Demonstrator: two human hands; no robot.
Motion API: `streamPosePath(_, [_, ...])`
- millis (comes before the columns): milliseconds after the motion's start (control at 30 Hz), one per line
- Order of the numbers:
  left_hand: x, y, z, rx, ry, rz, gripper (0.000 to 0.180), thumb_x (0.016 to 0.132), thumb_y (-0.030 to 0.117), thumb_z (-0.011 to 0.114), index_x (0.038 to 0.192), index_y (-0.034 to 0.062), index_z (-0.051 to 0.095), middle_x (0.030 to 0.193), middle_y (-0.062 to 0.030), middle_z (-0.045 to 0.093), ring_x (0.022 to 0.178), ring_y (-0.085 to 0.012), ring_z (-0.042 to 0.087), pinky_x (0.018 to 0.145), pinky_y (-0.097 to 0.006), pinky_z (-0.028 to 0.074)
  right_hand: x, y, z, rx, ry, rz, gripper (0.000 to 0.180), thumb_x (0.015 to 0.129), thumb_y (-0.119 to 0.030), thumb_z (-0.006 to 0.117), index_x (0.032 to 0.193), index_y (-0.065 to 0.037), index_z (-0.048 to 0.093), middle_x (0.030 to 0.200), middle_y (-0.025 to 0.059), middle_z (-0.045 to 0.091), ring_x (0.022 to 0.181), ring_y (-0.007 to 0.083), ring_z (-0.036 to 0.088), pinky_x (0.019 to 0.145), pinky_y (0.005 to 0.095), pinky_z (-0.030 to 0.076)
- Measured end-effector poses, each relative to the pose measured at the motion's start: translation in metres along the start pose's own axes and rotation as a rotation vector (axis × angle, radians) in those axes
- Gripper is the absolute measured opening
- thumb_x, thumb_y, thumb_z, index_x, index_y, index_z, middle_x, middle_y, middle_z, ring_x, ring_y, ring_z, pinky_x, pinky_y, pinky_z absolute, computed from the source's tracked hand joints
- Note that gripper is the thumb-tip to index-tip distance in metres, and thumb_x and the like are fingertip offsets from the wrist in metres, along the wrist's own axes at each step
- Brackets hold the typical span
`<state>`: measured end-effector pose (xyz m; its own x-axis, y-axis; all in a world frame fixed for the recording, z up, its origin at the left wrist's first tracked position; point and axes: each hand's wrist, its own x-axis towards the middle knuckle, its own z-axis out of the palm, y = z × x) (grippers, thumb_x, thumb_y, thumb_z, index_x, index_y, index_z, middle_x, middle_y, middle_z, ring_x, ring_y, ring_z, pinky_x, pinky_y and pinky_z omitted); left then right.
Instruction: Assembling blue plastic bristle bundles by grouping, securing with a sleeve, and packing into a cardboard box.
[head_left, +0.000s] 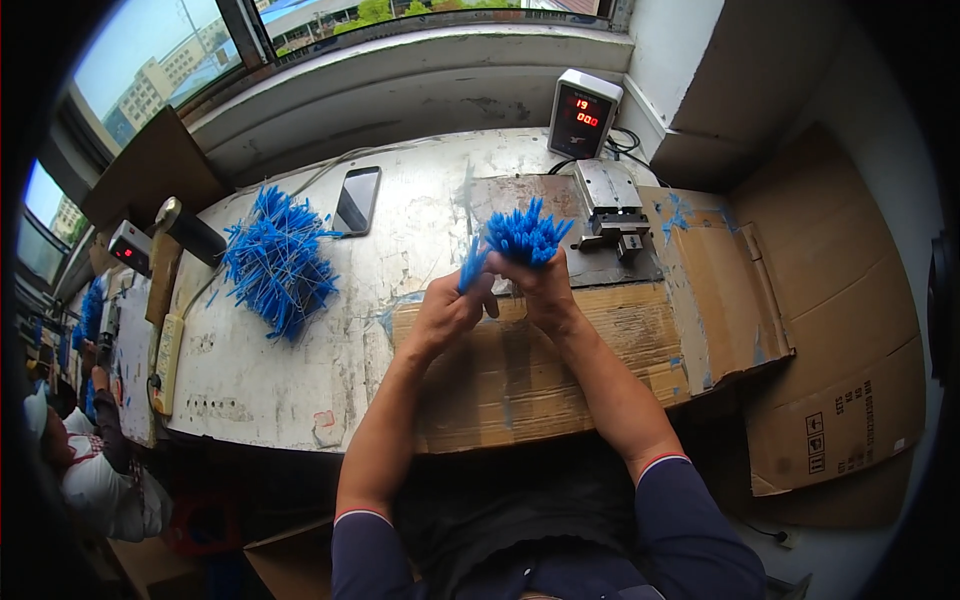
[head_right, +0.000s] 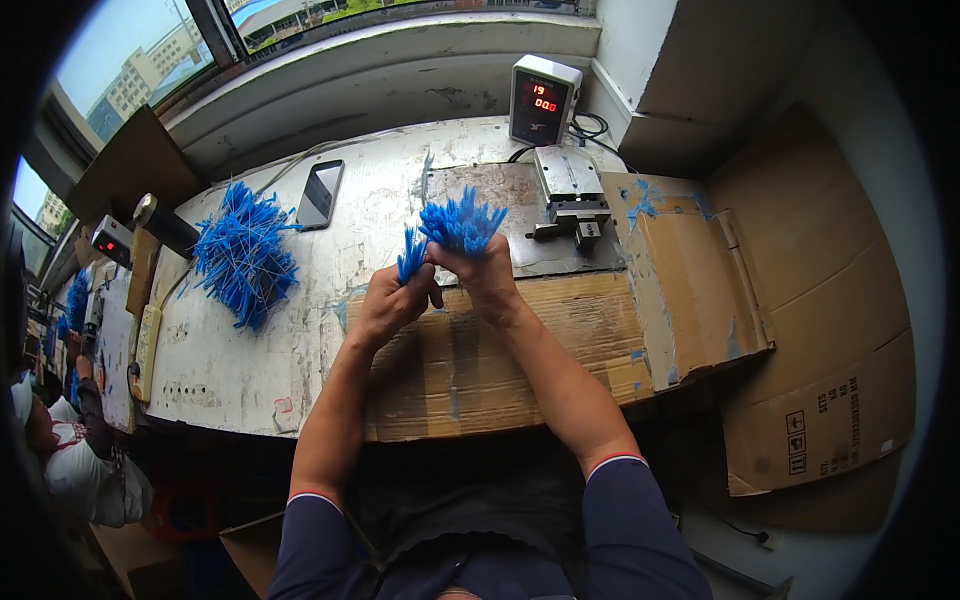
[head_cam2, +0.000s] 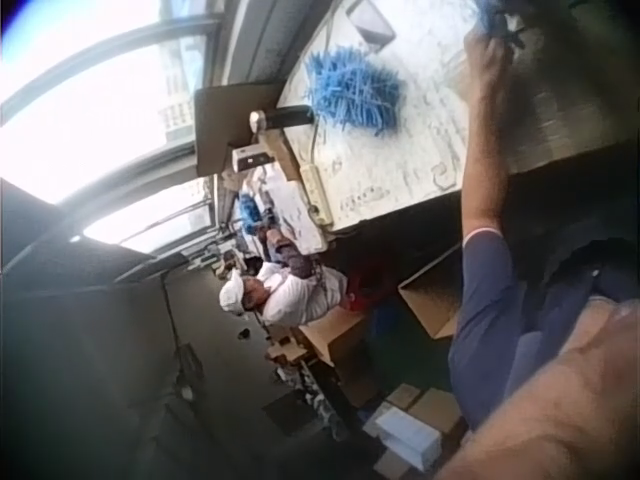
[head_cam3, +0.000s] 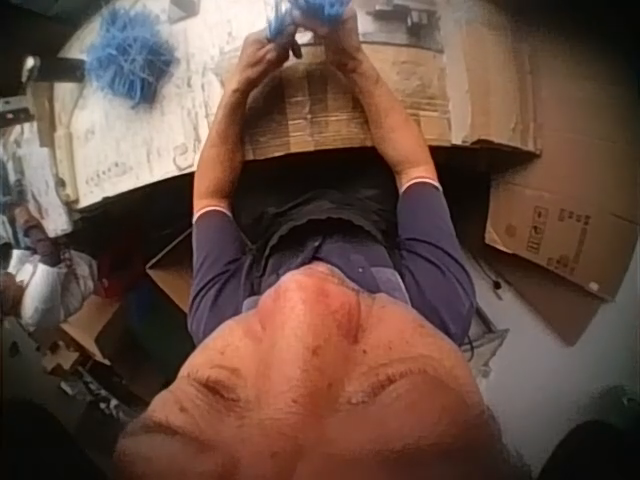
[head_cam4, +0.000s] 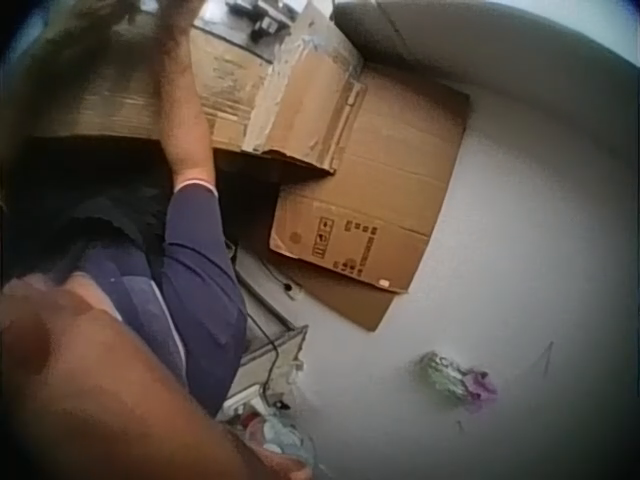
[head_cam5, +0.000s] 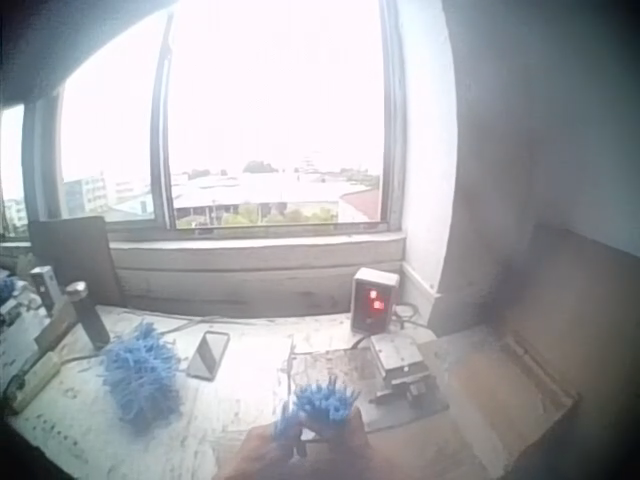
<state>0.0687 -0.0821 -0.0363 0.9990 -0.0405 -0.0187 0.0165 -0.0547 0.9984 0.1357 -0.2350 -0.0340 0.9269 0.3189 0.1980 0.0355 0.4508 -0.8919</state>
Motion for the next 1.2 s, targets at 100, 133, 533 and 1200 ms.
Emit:
streamPosePath(100, [-0.001, 0.006, 0.004, -0.182, -0.012, 0.012, 0.036, 0.108, 0.034, 0.053, 0.112, 0.0024, 0.07, 0.071, -0.0022, 0.067, 0.051, -0.0035, 0.048, 0.046, -0.02, 0.036, 0.004, -0.001, -0.002, 0.185, 0.174, 0.055, 0.014, 0.087, -0.005, 0.072, 0.099, 0.002, 0.072, 0.091, 0.0085, 0.074, 0.082, 0.0163, 0.07, 0.076, 0.0324, 0.058])
streamPosePath(133, [0.0, 0.004, 0.004, -0.181, -0.013, 0.012, 0.036, 0.108, 0.034, 0.053, 0.112, 0.0024, 0.07, 0.071, -0.0022, 0.067, 0.051, -0.0035, 0.048, 0.046, -0.02, 0.036, 0.009, -0.001, -0.009, 0.201, 0.216, 0.058, 0.018, 0.085, -0.009, 0.072, 0.098, 0.003, 0.072, 0.087, 0.0108, 0.074, 0.076, 0.0191, 0.07, 0.073, 0.0334, 0.058])
streamPosePath(533, [0.004, -0.001, -0.006, -0.2, -0.074, -0.099, 0.039, 0.107, 0.04, 0.053, 0.095, 0.0068, 0.069, 0.065, -0.0011, 0.063, 0.046, -0.0063, 0.048, 0.043, -0.021, 0.036, 0.002, -0.006, -0.009, 0.054, -0.091, 0.272, 0.013, 0.088, -0.011, 0.078, 0.094, -0.003, 0.07, 0.079, 0.0032, 0.068, 0.065, 0.0106, 0.061, 0.058, 0.0255, 0.047])
streamPosePath(1200, [0.004, -0.001, 0.004, -0.069, -0.005, -0.147, 0.035, 0.106, 0.037, 0.057, 0.105, 0.0054, 0.072, 0.065, 0.0018, 0.059, 0.054, -0.0042, 0.046, 0.049, -0.021, 0.033, 0.012, -0.001, -0.017, 0.311, 0.119, 0.254, 0.022, 0.088, -0.005, 0.075, 0.108, -0.001, 0.067, 0.093, 0.0123, 0.074, 0.082, 0.023, 0.073, 0.077, 0.0356, 0.06])
